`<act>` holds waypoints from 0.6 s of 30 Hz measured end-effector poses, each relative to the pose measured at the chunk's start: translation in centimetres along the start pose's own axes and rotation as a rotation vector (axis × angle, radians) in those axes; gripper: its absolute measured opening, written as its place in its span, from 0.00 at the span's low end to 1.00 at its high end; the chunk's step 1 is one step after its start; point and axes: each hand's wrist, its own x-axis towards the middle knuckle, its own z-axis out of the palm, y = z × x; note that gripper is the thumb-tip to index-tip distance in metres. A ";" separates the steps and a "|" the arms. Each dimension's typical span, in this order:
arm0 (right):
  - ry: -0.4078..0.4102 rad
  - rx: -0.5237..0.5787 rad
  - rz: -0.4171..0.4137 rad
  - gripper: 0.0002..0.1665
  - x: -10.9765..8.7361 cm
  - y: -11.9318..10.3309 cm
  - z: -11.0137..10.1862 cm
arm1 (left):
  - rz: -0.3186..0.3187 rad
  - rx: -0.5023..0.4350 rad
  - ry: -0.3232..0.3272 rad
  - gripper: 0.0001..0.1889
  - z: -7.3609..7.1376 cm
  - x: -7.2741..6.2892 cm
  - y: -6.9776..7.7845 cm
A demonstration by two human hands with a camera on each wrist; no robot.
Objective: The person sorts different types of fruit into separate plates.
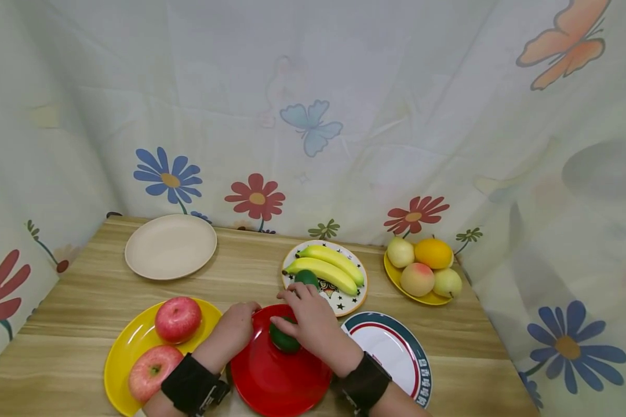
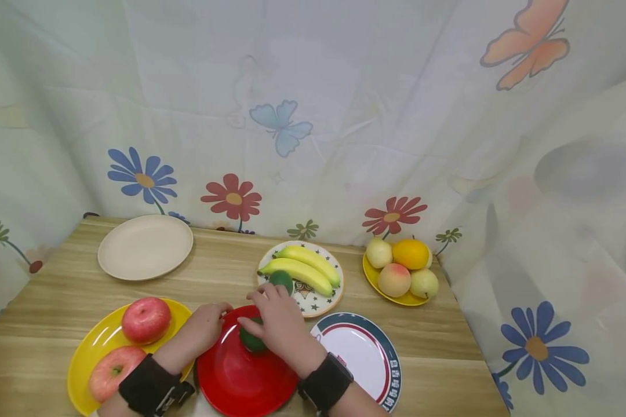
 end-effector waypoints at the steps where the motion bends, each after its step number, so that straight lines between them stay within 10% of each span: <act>1: 0.014 0.003 0.008 0.27 0.1 0.2 0.0 | 0.002 0.004 0.002 0.13 0.0 0.0 0.0; 18: 0.089 0.019 0.080 0.26 1.7 1.9 -1.7 | -0.020 -0.036 -0.017 0.12 0.0 0.2 -0.2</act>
